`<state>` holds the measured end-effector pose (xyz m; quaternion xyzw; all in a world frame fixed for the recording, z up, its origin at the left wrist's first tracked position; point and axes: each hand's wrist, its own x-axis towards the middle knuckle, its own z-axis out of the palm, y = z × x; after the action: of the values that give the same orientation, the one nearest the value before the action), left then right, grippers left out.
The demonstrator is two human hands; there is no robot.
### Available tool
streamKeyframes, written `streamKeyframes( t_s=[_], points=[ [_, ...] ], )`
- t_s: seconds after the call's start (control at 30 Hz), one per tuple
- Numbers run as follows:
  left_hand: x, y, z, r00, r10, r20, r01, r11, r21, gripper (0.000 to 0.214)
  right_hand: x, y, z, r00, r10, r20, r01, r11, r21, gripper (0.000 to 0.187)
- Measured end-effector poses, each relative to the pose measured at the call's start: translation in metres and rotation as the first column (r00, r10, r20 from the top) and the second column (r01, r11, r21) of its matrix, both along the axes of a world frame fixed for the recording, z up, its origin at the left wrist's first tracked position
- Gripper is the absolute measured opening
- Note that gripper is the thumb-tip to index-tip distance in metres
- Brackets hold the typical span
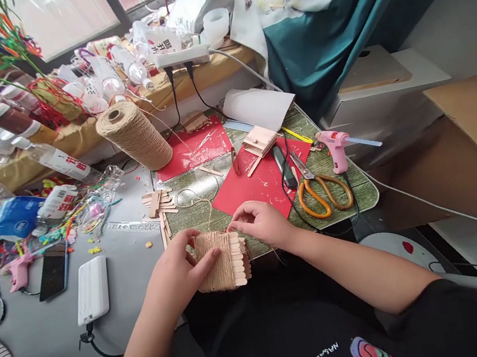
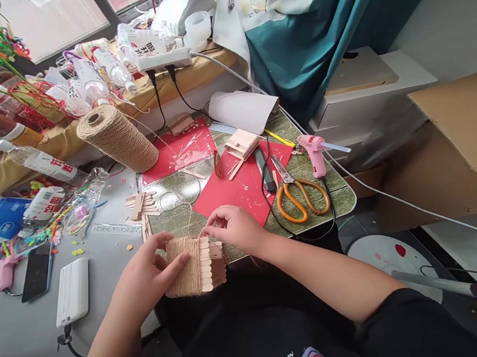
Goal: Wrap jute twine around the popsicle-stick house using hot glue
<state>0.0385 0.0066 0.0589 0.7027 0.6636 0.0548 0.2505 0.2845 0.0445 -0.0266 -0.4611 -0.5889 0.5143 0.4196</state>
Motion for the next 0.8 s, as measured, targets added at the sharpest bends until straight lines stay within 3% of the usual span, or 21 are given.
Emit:
streamKeyframes(
  t_s=[0.13,0.23,0.37,0.43,0.5,0.63,0.8],
  points=[
    [-0.003,0.000,-0.005,0.999,0.031,-0.017,-0.031,0.999,-0.024,0.055,-0.003,0.009,0.001,1.000,0.012,-0.008,-0.011,1.000,0.010,0.020],
    [-0.003,0.002,-0.009,0.998,-0.055,-0.021,0.057,0.984,0.171,0.047,-0.007,0.014,0.001,1.000,0.012,0.013,-0.013,1.000,0.018,0.020],
    [0.000,0.009,-0.008,0.937,-0.342,0.065,0.278,0.847,0.453,0.026,-0.010,0.016,0.000,0.999,0.033,0.037,-0.034,0.999,0.023,0.022],
    [0.003,0.014,-0.007,0.864,-0.498,0.073,0.402,0.770,0.496,0.022,-0.011,0.016,-0.002,0.998,0.037,0.048,-0.038,0.999,0.027,0.022],
    [0.004,0.019,-0.007,0.796,-0.602,0.061,0.495,0.705,0.508,0.031,-0.011,0.015,-0.003,0.998,0.040,0.037,-0.041,0.999,0.006,0.023],
    [0.000,0.023,-0.008,0.743,-0.669,-0.023,0.576,0.622,0.530,0.040,-0.006,0.014,-0.001,0.999,0.048,-0.022,-0.049,0.996,-0.072,0.029],
    [-0.002,0.021,-0.006,0.734,-0.661,-0.155,0.631,0.579,0.516,0.041,0.008,0.009,0.015,0.995,0.069,-0.066,-0.073,0.995,-0.074,0.027]
  ],
)
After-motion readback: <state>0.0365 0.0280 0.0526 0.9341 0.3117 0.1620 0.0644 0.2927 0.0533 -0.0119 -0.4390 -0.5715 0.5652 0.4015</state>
